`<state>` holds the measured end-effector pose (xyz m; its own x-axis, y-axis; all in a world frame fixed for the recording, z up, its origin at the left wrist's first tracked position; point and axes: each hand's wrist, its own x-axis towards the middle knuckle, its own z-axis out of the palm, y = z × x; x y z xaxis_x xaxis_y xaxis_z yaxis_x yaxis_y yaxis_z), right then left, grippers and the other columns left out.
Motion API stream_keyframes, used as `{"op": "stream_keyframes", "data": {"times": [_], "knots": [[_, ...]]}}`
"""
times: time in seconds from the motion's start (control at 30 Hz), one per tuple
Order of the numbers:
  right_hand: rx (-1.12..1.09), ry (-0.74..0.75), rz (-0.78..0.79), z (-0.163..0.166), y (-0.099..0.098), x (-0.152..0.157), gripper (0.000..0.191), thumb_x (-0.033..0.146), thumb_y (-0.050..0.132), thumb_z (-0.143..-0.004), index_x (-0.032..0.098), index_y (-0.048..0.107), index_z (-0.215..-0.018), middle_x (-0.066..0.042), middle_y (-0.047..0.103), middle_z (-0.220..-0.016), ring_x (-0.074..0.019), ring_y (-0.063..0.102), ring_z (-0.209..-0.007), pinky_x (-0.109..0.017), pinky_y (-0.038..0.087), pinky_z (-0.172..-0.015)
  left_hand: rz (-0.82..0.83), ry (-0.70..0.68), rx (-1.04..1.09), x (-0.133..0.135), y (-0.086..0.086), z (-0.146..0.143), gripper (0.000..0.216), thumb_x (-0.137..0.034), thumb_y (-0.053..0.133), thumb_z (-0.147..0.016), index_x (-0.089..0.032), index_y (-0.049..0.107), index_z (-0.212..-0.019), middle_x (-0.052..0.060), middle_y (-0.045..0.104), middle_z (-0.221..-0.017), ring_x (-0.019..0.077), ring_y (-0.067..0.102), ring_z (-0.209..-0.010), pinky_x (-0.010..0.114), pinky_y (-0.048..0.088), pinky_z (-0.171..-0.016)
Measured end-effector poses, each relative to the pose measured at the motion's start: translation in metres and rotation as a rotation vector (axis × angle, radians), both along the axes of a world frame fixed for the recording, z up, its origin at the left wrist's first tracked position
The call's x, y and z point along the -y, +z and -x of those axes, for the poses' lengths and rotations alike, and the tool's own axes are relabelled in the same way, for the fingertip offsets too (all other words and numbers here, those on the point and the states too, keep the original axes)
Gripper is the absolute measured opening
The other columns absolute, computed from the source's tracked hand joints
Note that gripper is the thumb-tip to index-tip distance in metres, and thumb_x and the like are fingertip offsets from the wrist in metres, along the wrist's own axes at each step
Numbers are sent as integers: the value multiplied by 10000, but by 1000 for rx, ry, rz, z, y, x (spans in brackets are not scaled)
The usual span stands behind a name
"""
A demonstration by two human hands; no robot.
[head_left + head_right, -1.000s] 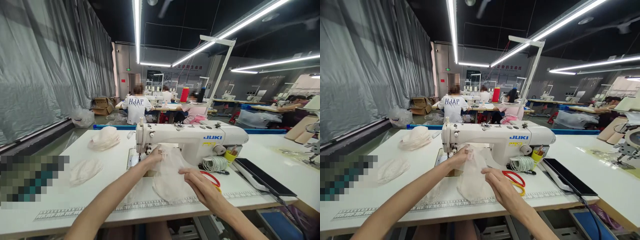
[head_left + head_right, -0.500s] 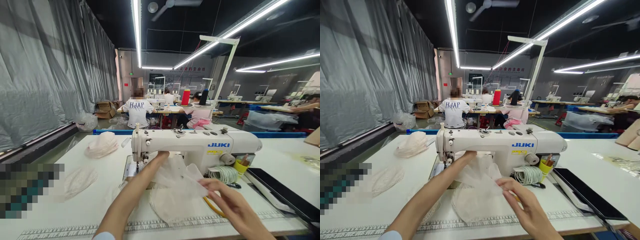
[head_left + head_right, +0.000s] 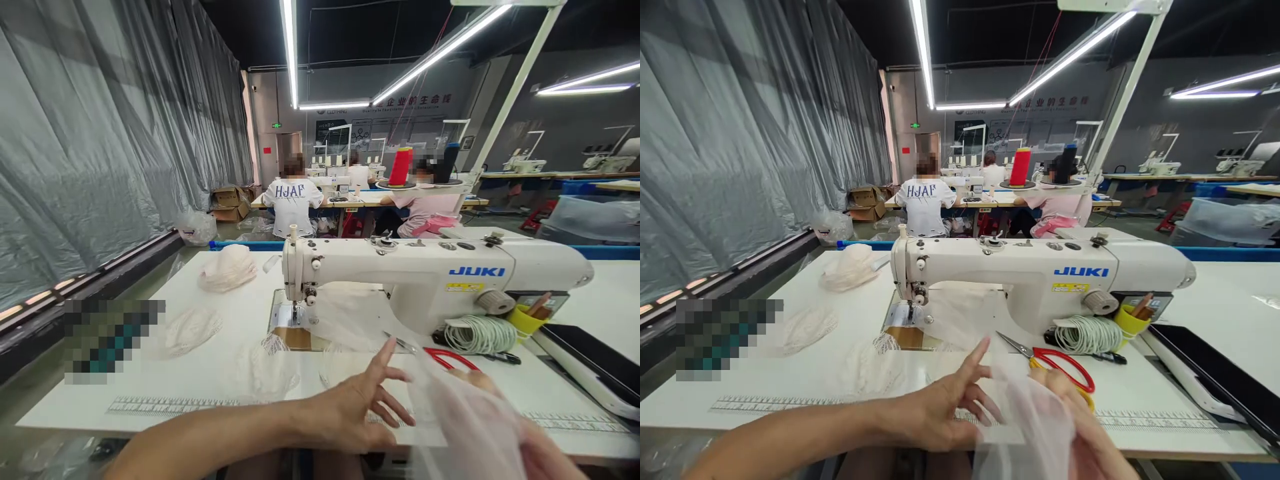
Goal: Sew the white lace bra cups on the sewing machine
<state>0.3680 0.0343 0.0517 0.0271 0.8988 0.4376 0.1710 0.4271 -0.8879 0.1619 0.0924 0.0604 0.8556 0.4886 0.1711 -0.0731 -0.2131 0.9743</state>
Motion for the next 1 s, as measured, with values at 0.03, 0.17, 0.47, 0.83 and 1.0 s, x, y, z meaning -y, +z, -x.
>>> {"op": "stream_keyframes", "data": {"times": [0.03, 0.17, 0.47, 0.83, 1.0], "knots": [[-74, 12, 44, 15, 6, 3, 295, 420, 304, -895, 349, 590, -889, -52, 648, -756, -268, 619, -651, -431, 510, -590, -67, 77, 0, 2, 2, 4, 1106, -16, 607, -672, -357, -145, -1406, 119, 462, -1298, 146, 626, -894, 269, 504, -749], [-236, 24, 131, 55, 24, 4, 270, 438, 395, -863, 261, 488, -681, -50, 584, -656, -228, 583, -586, -383, 515, -584, -84, 336, 103, 10, 14, 25, 663, -113, 600, -752, -238, 386, -1367, 39, 644, -917, 116, 606, -756, 240, 491, -730], [-481, 308, 616, 116, -10, 20, 367, 520, 508, -822, 205, 443, -646, 12, 486, -635, -139, 496, -580, -266, 466, -581, -327, 497, 125, 48, 35, 93, 116, -205, 588, -810, -162, 695, -808, 85, 576, -961, 156, 562, -855, 285, 457, -793], [92, 505, 516, 149, -2, 46, 497, 616, 338, -875, 220, 528, -1109, -95, 605, -1065, -229, 572, -980, -368, 471, -853, -259, 608, -478, 82, 28, 136, 147, -159, 513, -774, -156, 575, -908, -30, 545, -655, 94, 474, -582, 196, 353, -552], [94, 579, 548, 166, -11, 45, 353, 501, 581, -794, 179, 537, -931, -24, 606, -722, -159, 564, -665, -268, 467, -622, -179, 607, -515, 83, 23, 146, 186, -214, 518, -784, -154, 650, -899, -19, 549, -639, 97, 459, -577, 197, 336, -538]]}}
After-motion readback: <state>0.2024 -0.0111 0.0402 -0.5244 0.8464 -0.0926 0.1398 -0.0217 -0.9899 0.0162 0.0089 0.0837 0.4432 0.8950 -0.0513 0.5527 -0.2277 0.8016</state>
